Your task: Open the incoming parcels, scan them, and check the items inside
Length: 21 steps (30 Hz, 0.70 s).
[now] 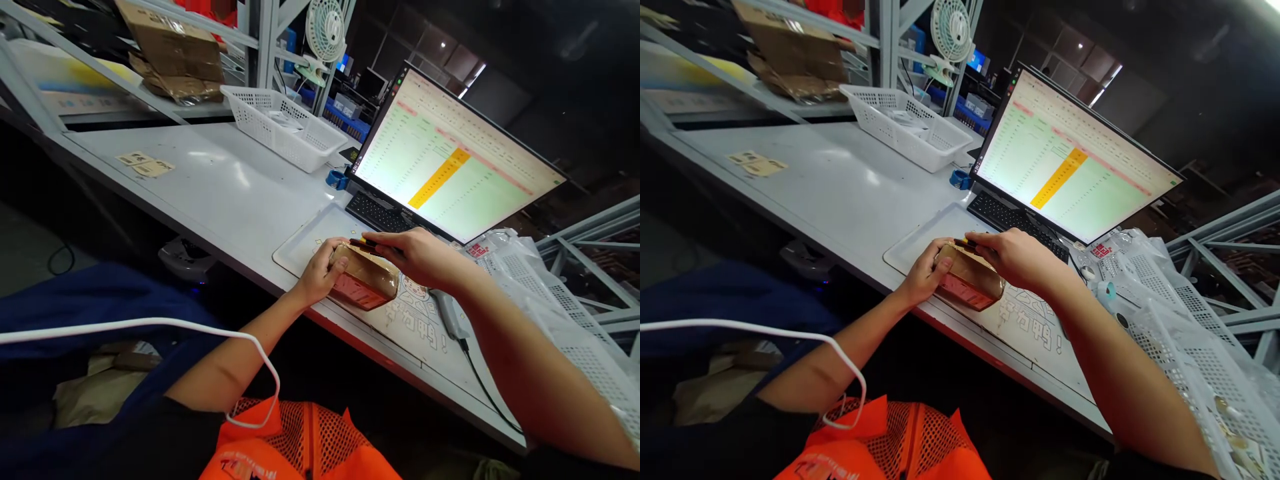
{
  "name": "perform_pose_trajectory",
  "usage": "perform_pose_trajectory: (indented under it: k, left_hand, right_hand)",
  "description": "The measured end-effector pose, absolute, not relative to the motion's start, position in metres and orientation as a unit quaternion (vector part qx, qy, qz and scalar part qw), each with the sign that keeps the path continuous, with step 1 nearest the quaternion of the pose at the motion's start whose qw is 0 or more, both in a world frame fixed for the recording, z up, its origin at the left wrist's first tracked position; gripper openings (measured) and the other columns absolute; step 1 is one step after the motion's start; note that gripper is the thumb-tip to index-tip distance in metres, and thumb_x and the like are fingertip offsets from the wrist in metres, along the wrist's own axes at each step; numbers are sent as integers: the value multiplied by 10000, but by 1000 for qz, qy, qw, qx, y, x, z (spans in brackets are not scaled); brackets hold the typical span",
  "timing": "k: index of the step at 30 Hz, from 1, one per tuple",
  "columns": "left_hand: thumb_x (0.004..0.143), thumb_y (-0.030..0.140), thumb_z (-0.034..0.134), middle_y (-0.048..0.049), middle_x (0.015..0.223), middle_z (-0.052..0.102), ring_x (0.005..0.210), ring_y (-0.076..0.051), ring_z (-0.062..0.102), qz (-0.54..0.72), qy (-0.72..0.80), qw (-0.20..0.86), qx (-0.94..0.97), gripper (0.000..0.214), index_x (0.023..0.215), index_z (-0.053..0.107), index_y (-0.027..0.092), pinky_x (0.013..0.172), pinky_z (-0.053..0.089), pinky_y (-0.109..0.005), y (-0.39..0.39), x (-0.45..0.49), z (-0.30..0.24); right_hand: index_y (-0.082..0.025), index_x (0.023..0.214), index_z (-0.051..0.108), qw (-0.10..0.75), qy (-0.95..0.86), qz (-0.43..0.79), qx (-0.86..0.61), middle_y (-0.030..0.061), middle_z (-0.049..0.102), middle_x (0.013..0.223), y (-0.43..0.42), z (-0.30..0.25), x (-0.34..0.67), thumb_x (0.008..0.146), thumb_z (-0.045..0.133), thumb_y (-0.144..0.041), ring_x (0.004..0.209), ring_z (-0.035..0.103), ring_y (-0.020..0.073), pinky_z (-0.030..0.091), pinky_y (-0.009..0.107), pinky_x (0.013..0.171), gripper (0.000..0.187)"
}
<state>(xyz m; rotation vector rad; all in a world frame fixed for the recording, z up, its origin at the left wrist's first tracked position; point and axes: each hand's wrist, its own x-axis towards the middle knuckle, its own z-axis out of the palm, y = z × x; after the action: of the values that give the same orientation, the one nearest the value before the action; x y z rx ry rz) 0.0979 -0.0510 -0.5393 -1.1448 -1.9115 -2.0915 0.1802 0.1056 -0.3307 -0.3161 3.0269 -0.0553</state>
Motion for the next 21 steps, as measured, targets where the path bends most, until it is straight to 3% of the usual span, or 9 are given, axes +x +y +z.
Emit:
perform_pose_trajectory:
  k: [6, 10, 16, 21]
  left_hand:
    - [1048, 518, 515, -135, 1423, 628, 1344, -256, 587, -701, -608, 31, -371, 460, 1375, 560, 197, 1154, 458, -400, -52, 99, -537]
    - [1032, 473, 564, -122, 1409, 642, 1362, -242, 579, -726, -581, 17, -367, 409, 1337, 575, 200, 1185, 436, -399, -51, 99, -537]
    - [1039, 465, 552, -140, 1409, 641, 1299, -253, 616, -738, -571, 4, -361, 396, 1309, 580, 177, 1110, 491, -387, -52, 100, -533]
    - [1051, 483, 518, -145, 1406, 644, 1241, -270, 643, -732, -586, -11, -349, 432, 1347, 578, 174, 1071, 516, -400, -55, 103, -530]
  right_hand:
    - [-319, 1485, 673, 91, 991, 53, -82, 92, 795, 1050, 92, -327, 177, 1071, 436, -409, 796, 676, 239, 450, 373, 724, 486]
    - [-323, 1437, 706, 99, 986, 89, -96, 77, 768, 902, 88, -325, 173, 1068, 440, -410, 667, 602, 207, 392, 363, 672, 463]
    - [-310, 1398, 733, 107, 980, 118, -122, 64, 713, 775, 97, -322, 171, 1054, 463, -395, 557, 479, 163, 328, 354, 623, 446]
    - [-292, 1456, 700, 118, 982, 89, -118, 78, 737, 810, 119, -326, 182, 1055, 462, -402, 579, 513, 162, 363, 345, 646, 480]
